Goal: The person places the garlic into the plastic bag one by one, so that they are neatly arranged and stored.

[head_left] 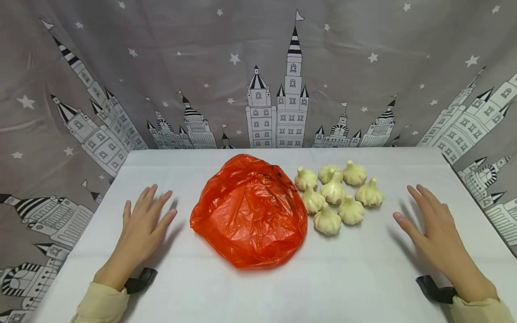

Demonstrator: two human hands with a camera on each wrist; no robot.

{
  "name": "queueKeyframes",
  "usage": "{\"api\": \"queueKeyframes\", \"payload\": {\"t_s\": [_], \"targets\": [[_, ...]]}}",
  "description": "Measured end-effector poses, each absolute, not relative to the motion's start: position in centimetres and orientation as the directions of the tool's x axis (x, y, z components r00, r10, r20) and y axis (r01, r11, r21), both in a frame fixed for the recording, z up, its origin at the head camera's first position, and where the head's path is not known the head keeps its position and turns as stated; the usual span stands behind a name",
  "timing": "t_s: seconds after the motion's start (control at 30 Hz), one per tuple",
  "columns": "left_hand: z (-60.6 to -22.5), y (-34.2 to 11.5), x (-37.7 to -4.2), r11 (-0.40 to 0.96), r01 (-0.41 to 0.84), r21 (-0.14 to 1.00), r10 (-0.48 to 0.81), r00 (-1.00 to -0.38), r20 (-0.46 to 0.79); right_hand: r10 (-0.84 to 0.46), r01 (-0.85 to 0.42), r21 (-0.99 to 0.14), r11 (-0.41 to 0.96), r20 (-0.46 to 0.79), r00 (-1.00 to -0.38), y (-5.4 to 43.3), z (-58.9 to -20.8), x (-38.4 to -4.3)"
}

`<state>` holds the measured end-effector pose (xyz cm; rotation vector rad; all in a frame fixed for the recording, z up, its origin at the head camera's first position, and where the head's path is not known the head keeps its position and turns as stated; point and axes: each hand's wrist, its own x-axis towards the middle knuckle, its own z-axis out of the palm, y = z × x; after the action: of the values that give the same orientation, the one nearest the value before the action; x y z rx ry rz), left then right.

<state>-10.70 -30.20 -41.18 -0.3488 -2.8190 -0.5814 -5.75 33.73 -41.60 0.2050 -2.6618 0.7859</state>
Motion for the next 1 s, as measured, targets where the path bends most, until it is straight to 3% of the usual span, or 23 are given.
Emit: {"api": "queueKeyframes", "payload": {"t_s": [1.0], "targets": [[-41.3,-29.1,-11.4,0.812,0.253,0.525,0.186,-0.966,0.177,-0.063,-0.23,-0.531,0.815,0.314,-0.947,32.7,-42.1,-6.6]]}}
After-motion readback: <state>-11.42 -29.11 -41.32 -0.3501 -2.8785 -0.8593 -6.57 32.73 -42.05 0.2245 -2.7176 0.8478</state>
